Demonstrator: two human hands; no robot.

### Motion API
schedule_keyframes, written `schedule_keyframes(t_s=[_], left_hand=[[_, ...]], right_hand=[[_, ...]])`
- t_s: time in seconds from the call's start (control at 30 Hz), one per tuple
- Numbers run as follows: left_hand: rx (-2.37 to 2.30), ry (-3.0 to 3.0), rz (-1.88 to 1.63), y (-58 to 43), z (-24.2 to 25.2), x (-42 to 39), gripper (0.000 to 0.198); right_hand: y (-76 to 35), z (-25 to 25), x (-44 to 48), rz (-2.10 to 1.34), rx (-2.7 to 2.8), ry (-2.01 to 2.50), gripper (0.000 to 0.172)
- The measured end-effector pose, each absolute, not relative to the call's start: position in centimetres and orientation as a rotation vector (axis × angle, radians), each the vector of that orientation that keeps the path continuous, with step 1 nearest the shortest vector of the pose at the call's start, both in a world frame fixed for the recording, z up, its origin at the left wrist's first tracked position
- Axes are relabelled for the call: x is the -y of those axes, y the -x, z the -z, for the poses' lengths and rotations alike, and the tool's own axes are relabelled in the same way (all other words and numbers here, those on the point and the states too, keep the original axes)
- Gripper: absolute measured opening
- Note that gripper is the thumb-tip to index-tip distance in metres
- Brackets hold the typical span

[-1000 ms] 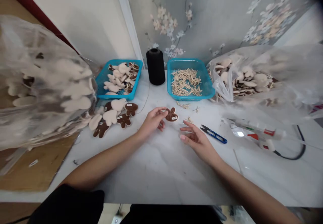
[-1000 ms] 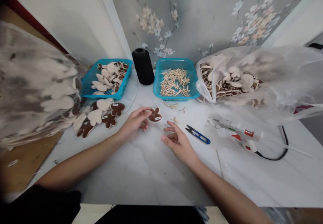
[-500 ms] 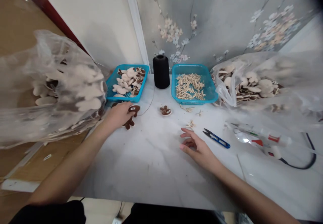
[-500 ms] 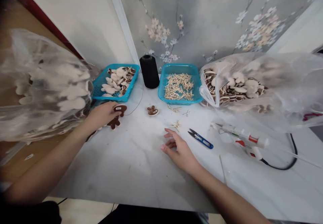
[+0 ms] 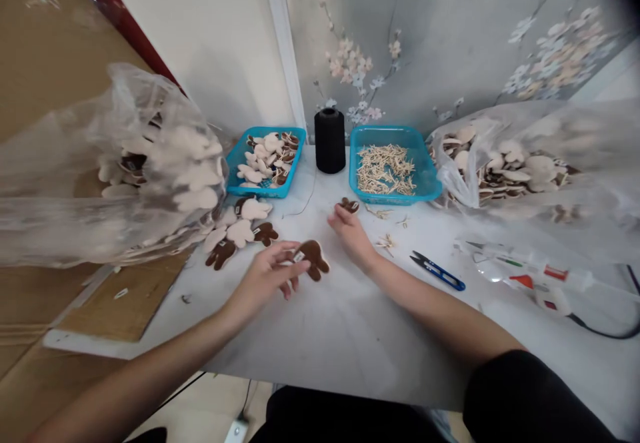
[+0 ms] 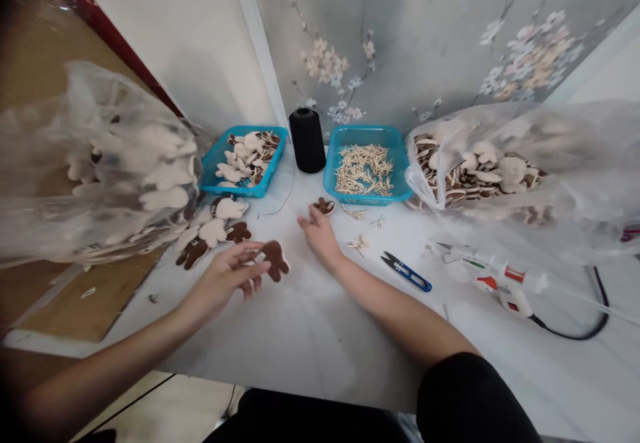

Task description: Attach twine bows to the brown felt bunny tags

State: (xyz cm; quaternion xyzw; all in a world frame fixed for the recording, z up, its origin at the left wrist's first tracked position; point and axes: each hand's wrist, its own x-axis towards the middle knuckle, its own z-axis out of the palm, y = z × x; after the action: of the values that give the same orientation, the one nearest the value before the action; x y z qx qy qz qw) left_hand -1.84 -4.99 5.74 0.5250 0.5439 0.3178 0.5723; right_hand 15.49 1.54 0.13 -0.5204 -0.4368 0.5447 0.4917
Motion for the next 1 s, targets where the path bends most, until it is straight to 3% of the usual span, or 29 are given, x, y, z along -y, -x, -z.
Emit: schedule_keyframes(t_s=[0.13, 0.27, 0.43, 0.57, 0.67, 1.0], left_hand=[[-1.269, -1.197, -0.503, -0.1, -2.5, 6.0, 0.039], [-1.210, -1.262, -0.362, -1.5, -1.8, 5.6, 0.039], [-1.127, -1.691, -0.195, -0.7, -2.8, 5.4, 0.037], [-1.042, -2.245, -0.405, 0.2, -3.1, 5.1, 0.022], [-0.869, -2.482, -0.473, 0.1, -2.3, 4.6, 0.021], [-0.720, -2.548, -0.408, -1.1, -1.0, 3.0, 0.023]], right_hand=[[-18.5, -0.2, 2.4, -1.046, 1.287, 1.233, 0.047], [-19.9, -1.0, 7.0, -0.721, 1.881, 1.239, 0.039], [-20.3, -0.4, 7.9, -0.562, 2.308, 1.127, 0.015], [-21.5, 0.3, 7.5, -0.614, 2.312, 0.944, 0.019], [-22.3, 1.0, 7.9, -0.568, 2.293, 0.923, 0.021], [-22.7, 1.0, 8.4, -0.436, 2.231, 1.089, 0.022]])
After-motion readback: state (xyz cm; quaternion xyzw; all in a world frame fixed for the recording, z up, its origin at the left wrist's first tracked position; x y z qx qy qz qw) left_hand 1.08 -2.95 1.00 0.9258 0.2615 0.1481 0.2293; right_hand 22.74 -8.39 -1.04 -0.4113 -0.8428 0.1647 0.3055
